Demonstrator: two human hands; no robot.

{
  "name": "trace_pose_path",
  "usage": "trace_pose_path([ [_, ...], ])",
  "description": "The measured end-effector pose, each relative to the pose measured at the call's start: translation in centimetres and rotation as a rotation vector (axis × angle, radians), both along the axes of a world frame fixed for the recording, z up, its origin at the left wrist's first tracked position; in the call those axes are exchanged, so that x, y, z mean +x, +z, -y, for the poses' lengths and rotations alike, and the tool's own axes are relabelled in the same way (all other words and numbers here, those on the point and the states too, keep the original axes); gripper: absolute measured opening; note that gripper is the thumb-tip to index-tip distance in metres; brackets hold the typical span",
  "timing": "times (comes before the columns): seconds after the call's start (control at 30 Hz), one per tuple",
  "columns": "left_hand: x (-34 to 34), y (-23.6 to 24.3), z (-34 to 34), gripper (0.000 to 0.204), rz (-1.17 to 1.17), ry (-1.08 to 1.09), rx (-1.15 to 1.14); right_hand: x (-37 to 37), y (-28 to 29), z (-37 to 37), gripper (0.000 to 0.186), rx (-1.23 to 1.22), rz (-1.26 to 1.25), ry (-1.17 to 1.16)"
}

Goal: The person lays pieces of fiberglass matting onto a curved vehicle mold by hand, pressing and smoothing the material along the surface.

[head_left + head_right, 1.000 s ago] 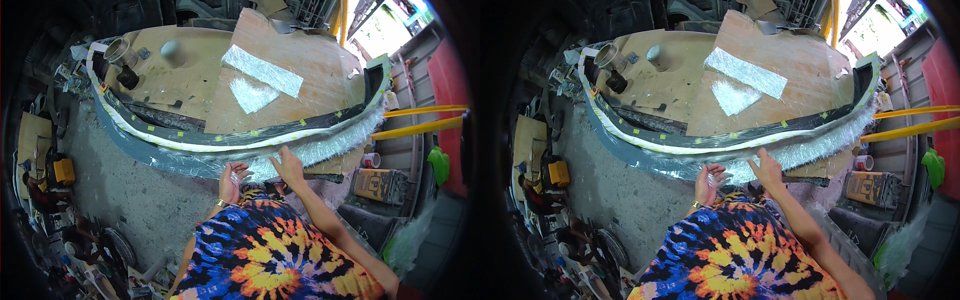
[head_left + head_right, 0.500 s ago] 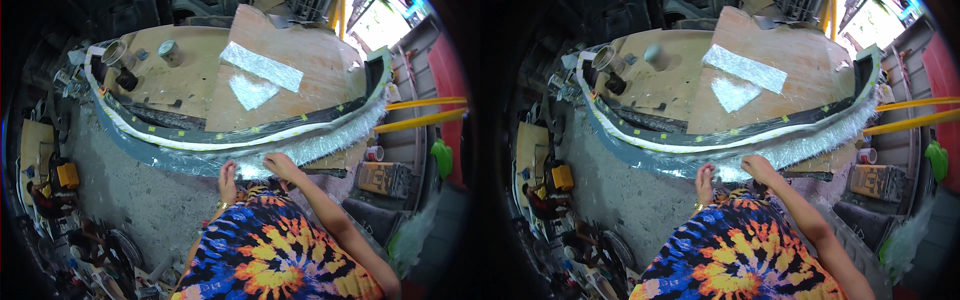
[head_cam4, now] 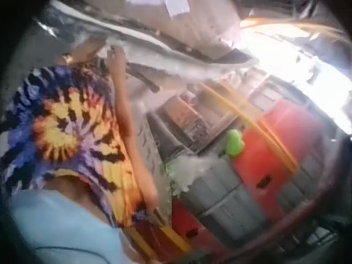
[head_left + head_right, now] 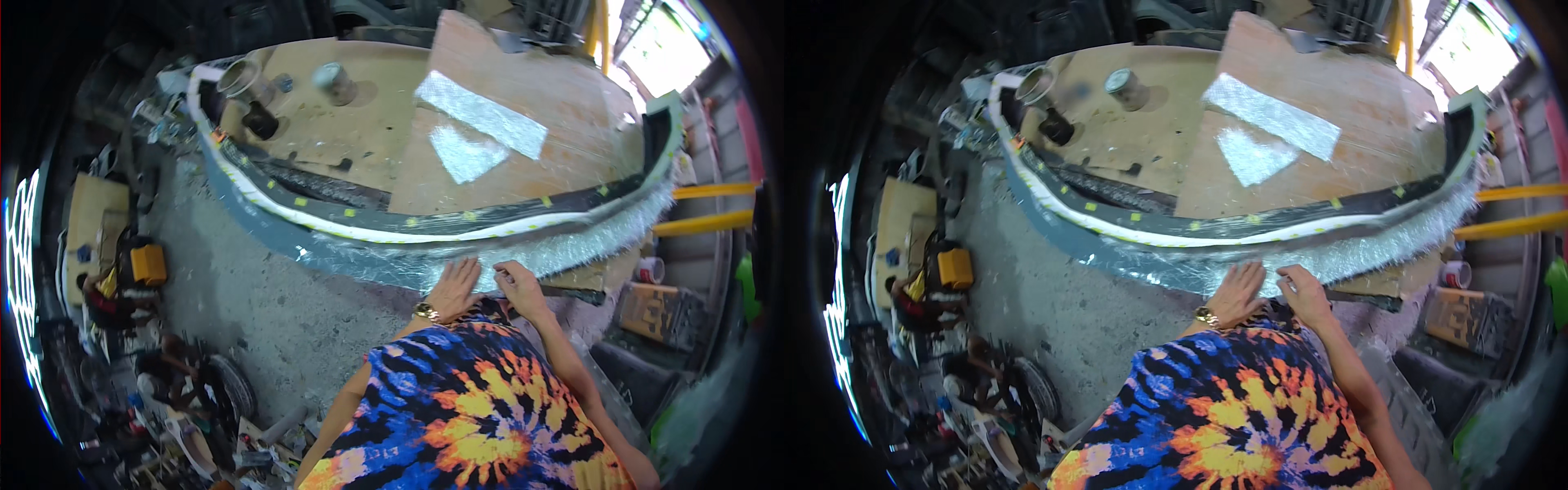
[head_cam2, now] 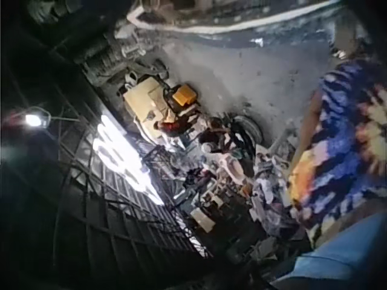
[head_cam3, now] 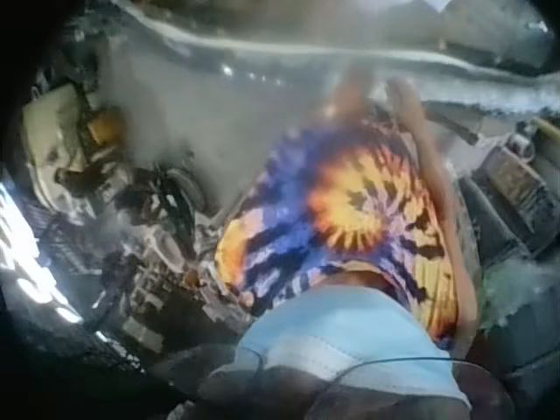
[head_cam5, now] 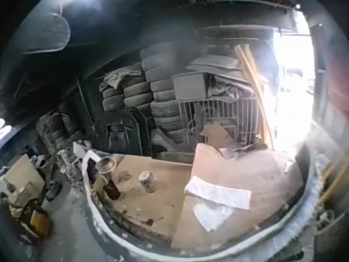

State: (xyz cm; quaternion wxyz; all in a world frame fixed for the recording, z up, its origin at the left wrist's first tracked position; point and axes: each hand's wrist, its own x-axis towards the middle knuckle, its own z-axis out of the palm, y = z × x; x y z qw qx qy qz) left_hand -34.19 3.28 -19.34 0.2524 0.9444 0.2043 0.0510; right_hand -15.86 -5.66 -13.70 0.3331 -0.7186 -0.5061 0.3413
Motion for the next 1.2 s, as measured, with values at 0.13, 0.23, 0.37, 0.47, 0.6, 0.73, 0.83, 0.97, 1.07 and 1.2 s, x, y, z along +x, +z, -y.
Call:
trace_pose_path([
  [0.13, -0.8, 0.1, -0.6, 0.065, -0.059, 0.043, -0.007, 1.8, 0.0, 2.4, 0.024, -0.110, -0.179, -0.132],
  [0.23, -0.8, 0.4, -1.1, 0.062, -0.065, 0.001, -0.019, 5.3, 1.7, 5.6, 0.024, -0.055, -0.081, -0.291],
  [0.37, -1.6, 5.0, -2.9, 0.054, 0.284, 0.085, -0.106, 14.0, 2.3, 12.9, 0.035, 0.164, 0.112, -0.834],
  [0.47, 1.9, 7.7, -3.4, 0.050, 0.489, 0.193, -0.585, 18.4, 5.3, 16.2, 0.043, 0.415, 0.135, -1.063],
  [0.6, 14.0, 9.0, -1.9, 0.056, 0.627, 0.037, -1.248, 17.1, 3.5, 11.8, 0.047, 0.469, 0.151, -0.932],
  [0.73, 21.9, 11.9, 4.0, 0.070, 0.543, -0.111, -1.653, 11.9, 4.8, 1.9, 0.052, 0.474, 0.230, -0.807],
  [0.83, 23.0, 12.3, 2.1, 0.068, 0.247, -0.380, -1.900, 16.3, 4.8, 3.6, 0.047, 0.570, -0.035, -0.854],
  [0.97, 24.0, 8.3, -7.7, 0.032, 0.224, -0.215, -0.849, 20.0, 1.3, 14.1, 0.041, 0.285, 0.167, -0.964],
  [1.07, 24.8, 2.8, -15.8, 0.027, 0.373, -0.034, -0.230, 18.8, -7.4, 25.3, 0.030, 0.108, -0.082, -1.084],
  [1.2, 28.6, -1.1, -19.8, 0.044, 0.097, 0.038, -0.062, 9.5, -22.1, 44.6, 0.010, -0.153, -0.311, -1.048],
])
